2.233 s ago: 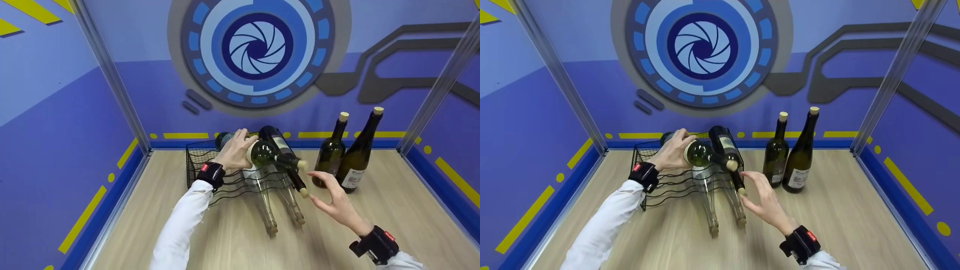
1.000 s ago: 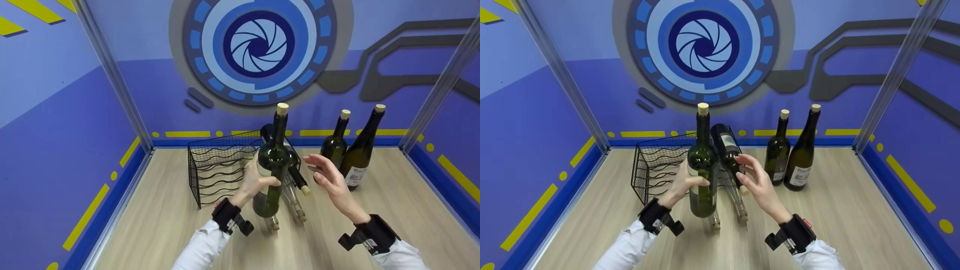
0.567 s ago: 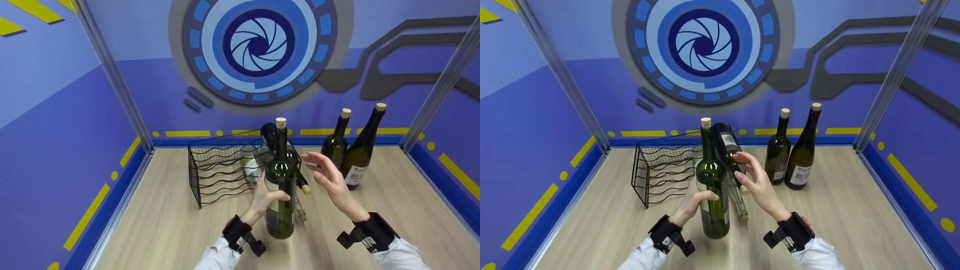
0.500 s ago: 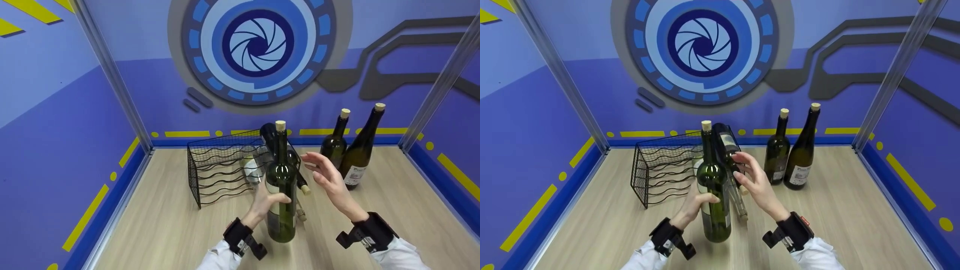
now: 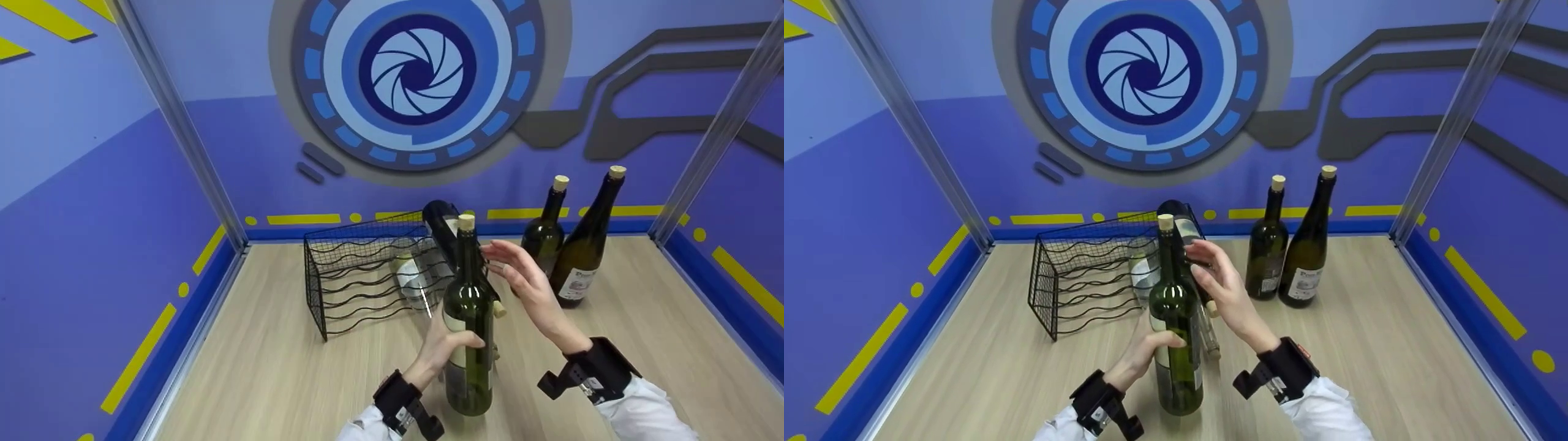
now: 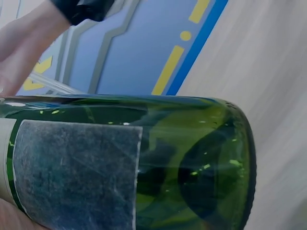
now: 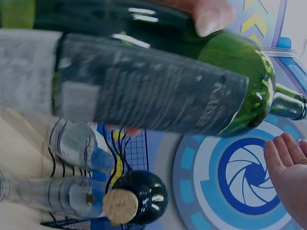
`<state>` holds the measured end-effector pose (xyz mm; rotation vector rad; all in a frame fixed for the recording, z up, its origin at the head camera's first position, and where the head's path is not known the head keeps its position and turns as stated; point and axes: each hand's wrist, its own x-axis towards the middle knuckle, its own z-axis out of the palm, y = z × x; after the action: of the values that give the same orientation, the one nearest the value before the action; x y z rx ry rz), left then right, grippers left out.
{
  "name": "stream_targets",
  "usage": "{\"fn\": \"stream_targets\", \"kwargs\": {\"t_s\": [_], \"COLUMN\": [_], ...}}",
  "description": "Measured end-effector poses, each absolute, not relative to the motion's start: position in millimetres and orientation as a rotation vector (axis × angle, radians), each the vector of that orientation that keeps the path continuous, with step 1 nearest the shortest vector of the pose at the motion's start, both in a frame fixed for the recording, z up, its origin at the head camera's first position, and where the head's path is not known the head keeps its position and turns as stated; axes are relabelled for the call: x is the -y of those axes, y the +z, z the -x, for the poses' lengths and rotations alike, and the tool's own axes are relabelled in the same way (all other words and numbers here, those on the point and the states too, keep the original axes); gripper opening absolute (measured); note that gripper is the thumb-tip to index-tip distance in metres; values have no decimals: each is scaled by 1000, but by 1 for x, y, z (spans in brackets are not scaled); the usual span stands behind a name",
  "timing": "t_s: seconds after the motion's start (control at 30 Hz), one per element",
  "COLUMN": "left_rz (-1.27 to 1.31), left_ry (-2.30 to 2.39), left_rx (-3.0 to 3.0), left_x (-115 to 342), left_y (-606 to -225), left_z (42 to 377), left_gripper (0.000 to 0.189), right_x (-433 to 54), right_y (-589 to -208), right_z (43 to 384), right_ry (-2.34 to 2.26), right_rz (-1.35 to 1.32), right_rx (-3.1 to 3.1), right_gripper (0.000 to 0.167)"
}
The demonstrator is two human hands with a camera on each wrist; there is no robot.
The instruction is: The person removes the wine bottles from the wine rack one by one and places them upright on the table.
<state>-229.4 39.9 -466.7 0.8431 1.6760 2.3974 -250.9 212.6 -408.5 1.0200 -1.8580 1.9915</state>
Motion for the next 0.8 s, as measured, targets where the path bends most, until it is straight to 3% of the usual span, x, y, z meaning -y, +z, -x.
{"fn": "stream_targets", "kwargs": {"t_s": [0.27,0.53,0.8], "left_rz": [-684,-730,-631], "left_ry": [2363,2331,2279], "left_rx": [-1771,-1771,-1920], "left_x": [-42,-45,-48], "left_y": [-471,-471,-473], "left_z": [220,215,210], "left_gripper": [70,73,72], "right_x": [-203,-196,-184], "right_y": [-404,-402,-400], "right_z": [252,253,258], "right_ry": [2201,2434,2447], "right_rz": [-925,-772,-886], "right_rx": [1779,1715,1739], "right_gripper": [46,51,50]}}
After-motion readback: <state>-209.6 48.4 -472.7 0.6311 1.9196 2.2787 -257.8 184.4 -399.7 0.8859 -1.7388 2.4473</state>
